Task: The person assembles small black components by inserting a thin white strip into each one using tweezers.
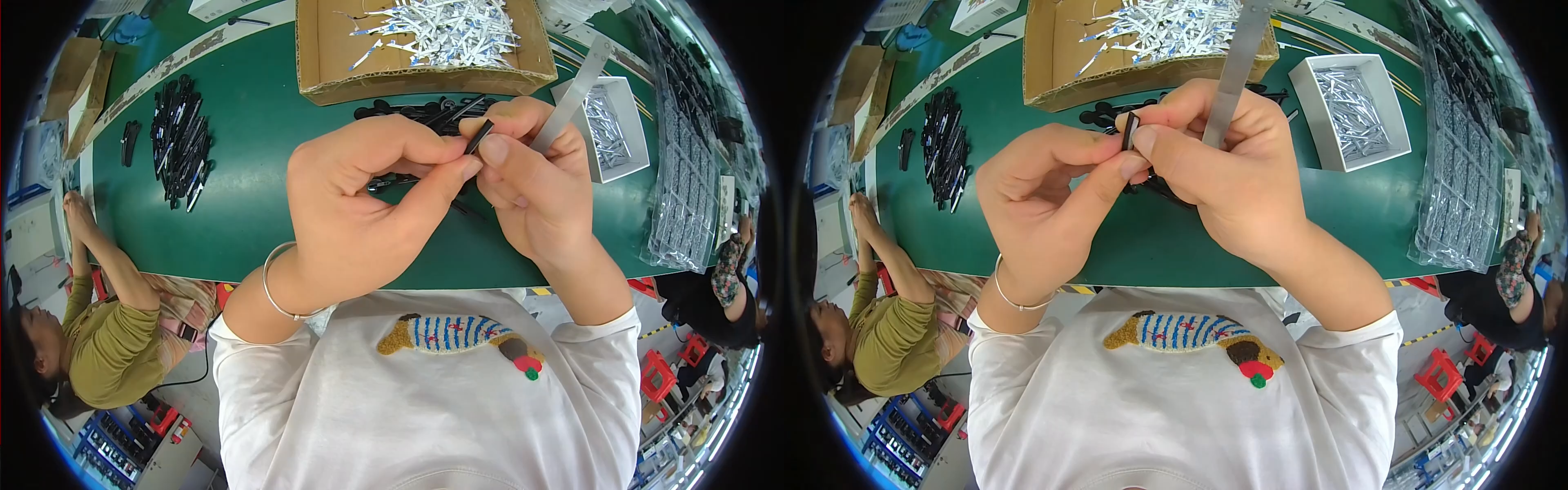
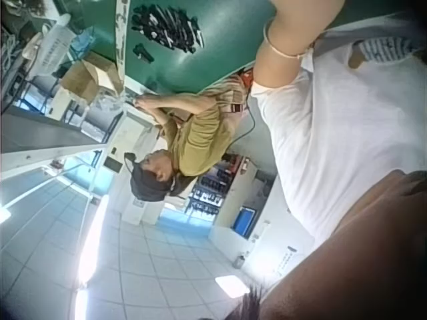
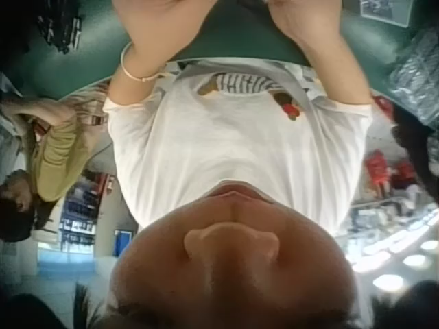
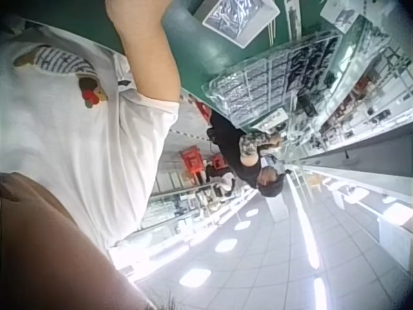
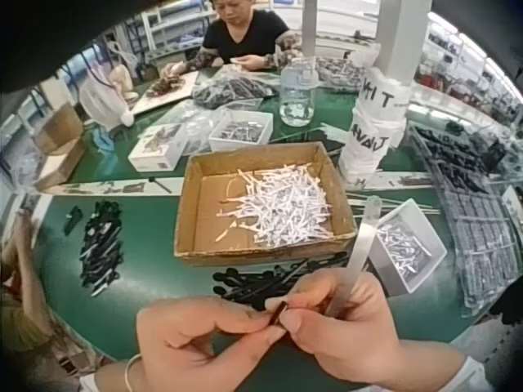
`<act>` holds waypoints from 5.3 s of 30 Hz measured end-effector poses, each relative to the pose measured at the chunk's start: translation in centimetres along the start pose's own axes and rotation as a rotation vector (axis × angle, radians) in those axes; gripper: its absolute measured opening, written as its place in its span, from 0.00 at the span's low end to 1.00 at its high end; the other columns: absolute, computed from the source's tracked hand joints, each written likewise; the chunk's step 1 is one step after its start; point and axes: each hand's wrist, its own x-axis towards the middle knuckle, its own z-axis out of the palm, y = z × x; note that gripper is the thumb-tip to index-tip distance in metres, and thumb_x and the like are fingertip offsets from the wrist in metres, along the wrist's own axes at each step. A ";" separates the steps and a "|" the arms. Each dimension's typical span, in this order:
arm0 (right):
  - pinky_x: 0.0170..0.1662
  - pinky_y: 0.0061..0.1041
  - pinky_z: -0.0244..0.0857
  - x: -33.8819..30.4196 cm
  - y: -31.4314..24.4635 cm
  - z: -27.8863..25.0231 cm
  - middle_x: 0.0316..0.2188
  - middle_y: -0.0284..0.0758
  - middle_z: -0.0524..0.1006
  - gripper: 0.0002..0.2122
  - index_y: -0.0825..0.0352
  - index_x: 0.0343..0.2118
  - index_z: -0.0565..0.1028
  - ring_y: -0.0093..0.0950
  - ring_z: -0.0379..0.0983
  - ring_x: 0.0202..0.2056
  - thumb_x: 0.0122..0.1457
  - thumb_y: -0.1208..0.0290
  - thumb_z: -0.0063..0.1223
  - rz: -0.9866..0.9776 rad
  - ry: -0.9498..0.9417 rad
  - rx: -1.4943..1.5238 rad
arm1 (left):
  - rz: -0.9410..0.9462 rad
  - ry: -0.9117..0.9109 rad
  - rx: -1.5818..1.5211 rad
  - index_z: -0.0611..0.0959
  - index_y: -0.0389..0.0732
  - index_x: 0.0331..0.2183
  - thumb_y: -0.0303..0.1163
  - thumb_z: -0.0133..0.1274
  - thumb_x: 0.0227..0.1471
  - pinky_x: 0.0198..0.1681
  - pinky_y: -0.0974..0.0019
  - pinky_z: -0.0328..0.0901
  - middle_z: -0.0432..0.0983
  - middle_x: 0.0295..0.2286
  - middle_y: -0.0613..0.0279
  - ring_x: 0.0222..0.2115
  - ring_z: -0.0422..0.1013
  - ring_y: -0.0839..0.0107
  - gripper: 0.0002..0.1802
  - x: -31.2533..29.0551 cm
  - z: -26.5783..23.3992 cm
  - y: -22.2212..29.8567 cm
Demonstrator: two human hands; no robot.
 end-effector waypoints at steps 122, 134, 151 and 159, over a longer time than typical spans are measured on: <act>0.23 0.21 0.57 0.4 -1.3 0.4 0.20 0.34 0.68 0.08 0.69 0.27 0.74 0.26 0.64 0.22 0.41 0.81 0.56 -0.482 -0.211 -1.157 | -0.007 -0.027 -0.650 0.75 0.27 0.38 0.12 0.48 0.46 0.41 0.66 0.71 0.74 0.38 0.45 0.39 0.73 0.61 0.13 0.9 -1.6 0.7; 0.25 0.16 0.49 -0.5 -2.8 0.3 0.21 0.27 0.63 0.10 0.70 0.29 0.69 0.15 0.55 0.23 0.54 0.67 0.51 -0.213 -0.120 -0.875 | 0.080 -0.092 -0.504 0.77 0.25 0.33 0.10 0.49 0.44 0.46 0.62 0.68 0.76 0.34 0.44 0.42 0.72 0.58 0.10 1.3 -0.9 -0.6; 0.20 0.27 0.55 -1.3 -3.9 0.3 0.16 0.35 0.68 0.06 0.70 0.21 0.72 0.32 0.63 0.18 0.40 0.74 0.55 -0.708 -0.187 -1.651 | 0.247 -0.095 -0.035 0.77 0.29 0.30 0.21 0.55 0.45 0.40 0.54 0.71 0.76 0.30 0.43 0.33 0.75 0.50 0.07 1.0 -1.4 0.4; 0.19 0.26 0.54 -1.1 -4.1 0.2 0.15 0.34 0.66 0.07 0.70 0.20 0.72 0.30 0.62 0.16 0.39 0.72 0.56 -0.740 -0.215 -1.677 | 0.327 -0.060 -0.007 0.81 0.30 0.29 0.15 0.55 0.40 0.33 0.70 0.71 0.79 0.30 0.48 0.30 0.77 0.62 0.08 1.1 -1.2 -0.2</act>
